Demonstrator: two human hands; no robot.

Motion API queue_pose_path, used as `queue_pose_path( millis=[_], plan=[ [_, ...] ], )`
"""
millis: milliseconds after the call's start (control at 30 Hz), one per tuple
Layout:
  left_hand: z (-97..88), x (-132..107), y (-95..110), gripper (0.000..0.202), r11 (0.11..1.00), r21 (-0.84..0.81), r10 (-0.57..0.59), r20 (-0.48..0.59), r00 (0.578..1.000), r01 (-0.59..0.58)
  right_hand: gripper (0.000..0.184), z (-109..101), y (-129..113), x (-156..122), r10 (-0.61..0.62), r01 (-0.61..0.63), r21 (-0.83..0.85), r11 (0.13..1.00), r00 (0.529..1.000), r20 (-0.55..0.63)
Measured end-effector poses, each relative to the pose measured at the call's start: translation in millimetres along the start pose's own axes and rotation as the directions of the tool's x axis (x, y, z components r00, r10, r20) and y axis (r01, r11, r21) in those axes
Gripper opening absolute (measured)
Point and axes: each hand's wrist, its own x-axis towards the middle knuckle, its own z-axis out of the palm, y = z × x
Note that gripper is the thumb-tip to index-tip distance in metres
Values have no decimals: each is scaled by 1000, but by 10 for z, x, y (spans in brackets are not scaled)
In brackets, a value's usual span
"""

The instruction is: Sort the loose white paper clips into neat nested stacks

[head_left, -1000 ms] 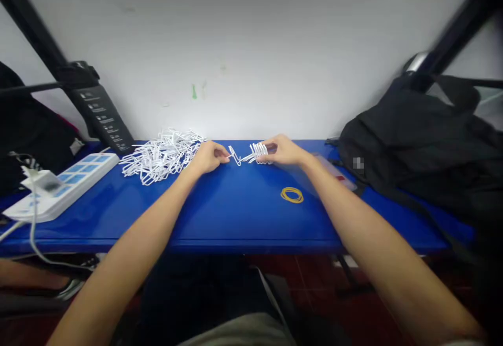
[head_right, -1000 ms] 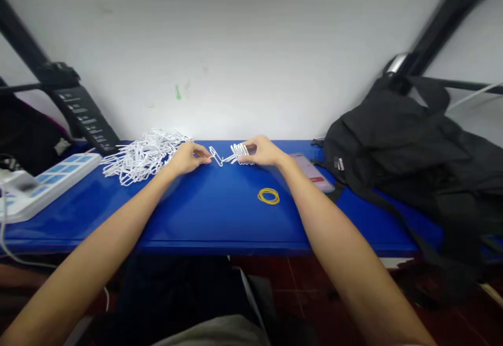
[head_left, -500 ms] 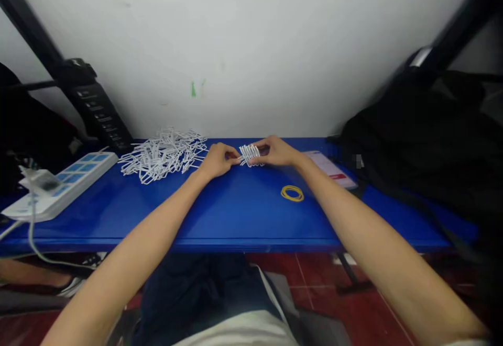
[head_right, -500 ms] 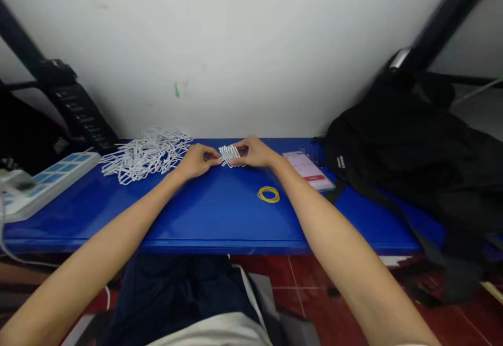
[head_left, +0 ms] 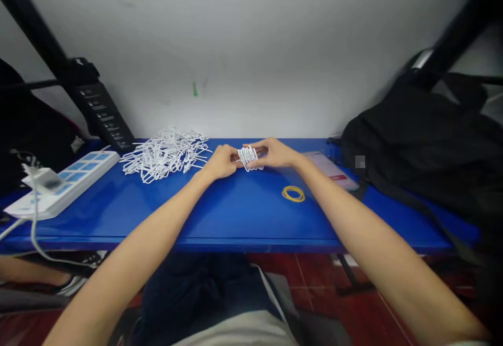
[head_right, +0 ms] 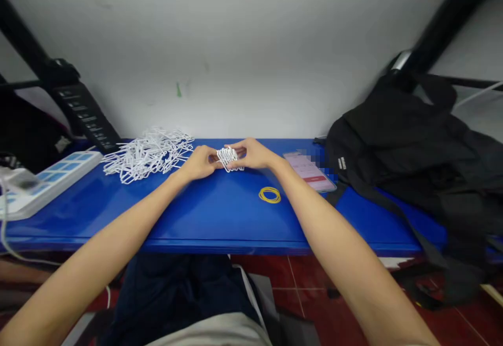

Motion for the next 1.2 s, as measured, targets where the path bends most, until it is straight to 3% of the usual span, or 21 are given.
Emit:
queue_pose_path(
  millis=[167,433,567,700,933,1200],
  plan=[
    [-48,7,-56,22,999,-39,-27,7,1000,27,70,9,-27,-5,-3,2,24,1000,999,53],
    [-257,-42,-72,42,986,-166,23,194,981,9,67,8,-20,-3,-10,5,55,998,995,104],
    [-208,-35,-58,45,994,-111,31,127,991,-17,70,13,-17,-5,-9,4,59,998,997,75],
    [-129,-5,-115,48,997,-59,47,83,995,-42,60,9,-42,-20,-22,23,-11,1000,996,86],
    [-112,4,-145,31,998,6,58,98,994,-59,57,61,-33,-17,3,-3,-5,1000,998,64],
    [-66,-2,-88,40,995,57,76,88,993,-81,54,120,-16,-10,-13,13,2,1000,999,43]
  ],
)
